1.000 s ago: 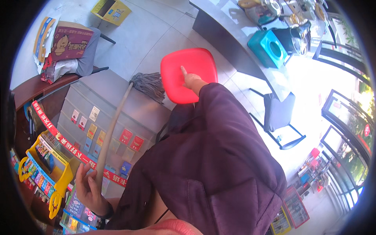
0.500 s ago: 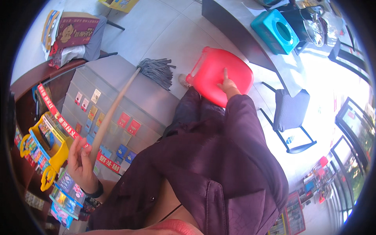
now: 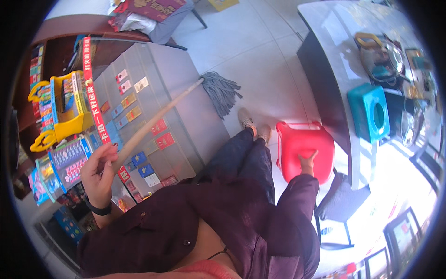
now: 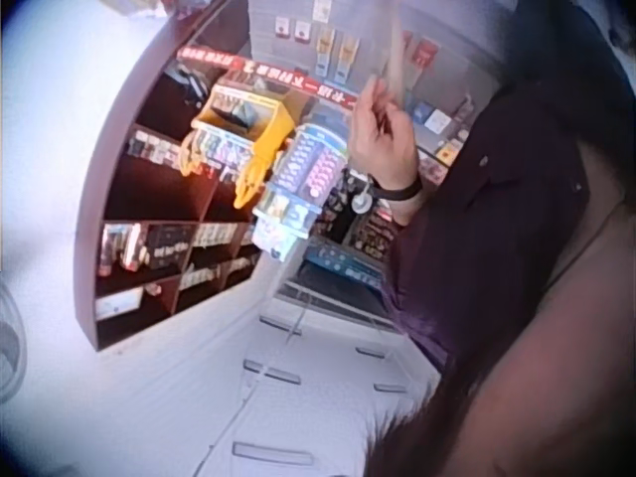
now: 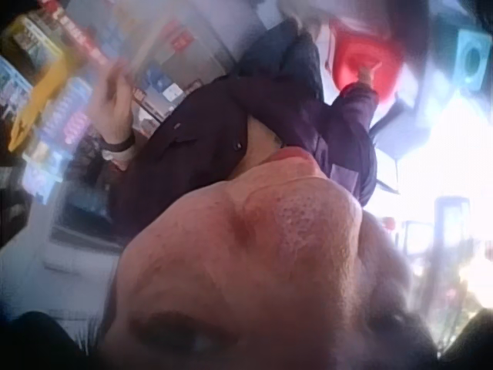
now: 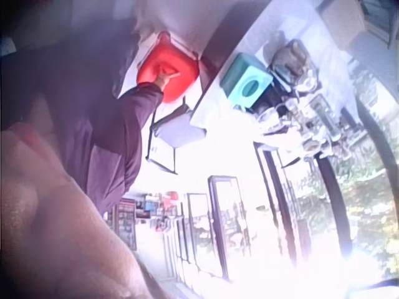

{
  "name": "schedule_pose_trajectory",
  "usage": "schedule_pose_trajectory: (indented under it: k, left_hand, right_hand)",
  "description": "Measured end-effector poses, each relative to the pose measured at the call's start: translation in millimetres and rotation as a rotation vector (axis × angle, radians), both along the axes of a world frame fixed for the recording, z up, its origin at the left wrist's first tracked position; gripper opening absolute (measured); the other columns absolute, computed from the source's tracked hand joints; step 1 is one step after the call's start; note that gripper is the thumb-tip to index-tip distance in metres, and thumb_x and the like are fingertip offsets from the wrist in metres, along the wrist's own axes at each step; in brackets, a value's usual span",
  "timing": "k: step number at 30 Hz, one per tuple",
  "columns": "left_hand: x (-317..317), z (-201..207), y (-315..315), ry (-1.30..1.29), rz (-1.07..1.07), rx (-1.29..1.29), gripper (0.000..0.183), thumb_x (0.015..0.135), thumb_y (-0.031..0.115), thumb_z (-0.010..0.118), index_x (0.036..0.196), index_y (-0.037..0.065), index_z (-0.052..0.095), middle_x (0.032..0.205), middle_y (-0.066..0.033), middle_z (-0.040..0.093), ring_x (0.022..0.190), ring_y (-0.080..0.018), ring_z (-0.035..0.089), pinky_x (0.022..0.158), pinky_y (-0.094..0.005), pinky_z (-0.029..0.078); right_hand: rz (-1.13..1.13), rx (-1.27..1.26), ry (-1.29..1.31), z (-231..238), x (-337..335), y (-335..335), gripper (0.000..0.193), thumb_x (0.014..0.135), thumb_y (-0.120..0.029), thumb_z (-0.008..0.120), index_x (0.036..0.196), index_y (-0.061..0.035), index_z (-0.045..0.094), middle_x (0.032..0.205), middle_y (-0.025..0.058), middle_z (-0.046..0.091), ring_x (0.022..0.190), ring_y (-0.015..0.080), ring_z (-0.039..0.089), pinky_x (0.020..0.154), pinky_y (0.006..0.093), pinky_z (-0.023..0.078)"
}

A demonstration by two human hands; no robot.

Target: The person mops the tiled floor of a small shop using a string mop. They move a red plastic stool and a yellow box to clean underneath them, then return the items to their original positions.

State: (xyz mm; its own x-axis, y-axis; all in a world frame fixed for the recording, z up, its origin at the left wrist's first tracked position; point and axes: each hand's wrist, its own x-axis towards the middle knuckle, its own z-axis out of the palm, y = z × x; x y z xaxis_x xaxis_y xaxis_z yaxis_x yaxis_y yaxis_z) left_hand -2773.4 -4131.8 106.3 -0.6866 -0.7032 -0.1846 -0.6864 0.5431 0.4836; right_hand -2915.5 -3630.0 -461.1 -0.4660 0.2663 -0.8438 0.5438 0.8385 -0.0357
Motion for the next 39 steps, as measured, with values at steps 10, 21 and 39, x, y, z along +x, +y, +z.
schedule_pose_trajectory:
  k: [10,21,39]
  left_hand:
    - [24,-2,18,-0.105,0.155,0.019,0.032,0.075,-0.004,0.056,0.106,-0.002,0.062,0.094,-0.0145,0.066,0.089,-0.0204,0.065,0.074,-0.0284,0.051]
    - [73,-9,23,0.08,0.18,-0.006,0.031,0.074,-0.002,0.058,0.104,0.002,0.063,0.09,-0.0131,0.067,0.078,-0.0249,0.066,0.068,-0.0306,0.051]
    - [133,-17,-8,0.207,0.385,0.121,0.041,0.071,-0.007,0.052,0.109,0.004,0.062,0.096,-0.014,0.065,0.085,-0.029,0.065,0.073,-0.0315,0.052]
  right_hand:
    - [0.053,0.204,-0.097,-24,19,-23,0.099,0.079,-0.036,0.066,0.148,-0.0138,-0.001,0.128,0.0229,0.046,0.11,0.033,0.054,0.086,0.0467,0.048]
    - [0.947,-1.473,0.544,195,47,-428,0.054,0.07,-0.007,0.068,0.122,-0.0076,0.052,0.116,0.0165,0.055,0.107,0.0351,0.053,0.09,0.0403,0.046]
    - [2.04,-1.245,-0.056,273,115,-590,0.014,0.067,-0.02,0.067,0.08,-0.0143,0.063,0.088,0.0071,0.062,0.096,0.0309,0.055,0.077,0.0446,0.049]
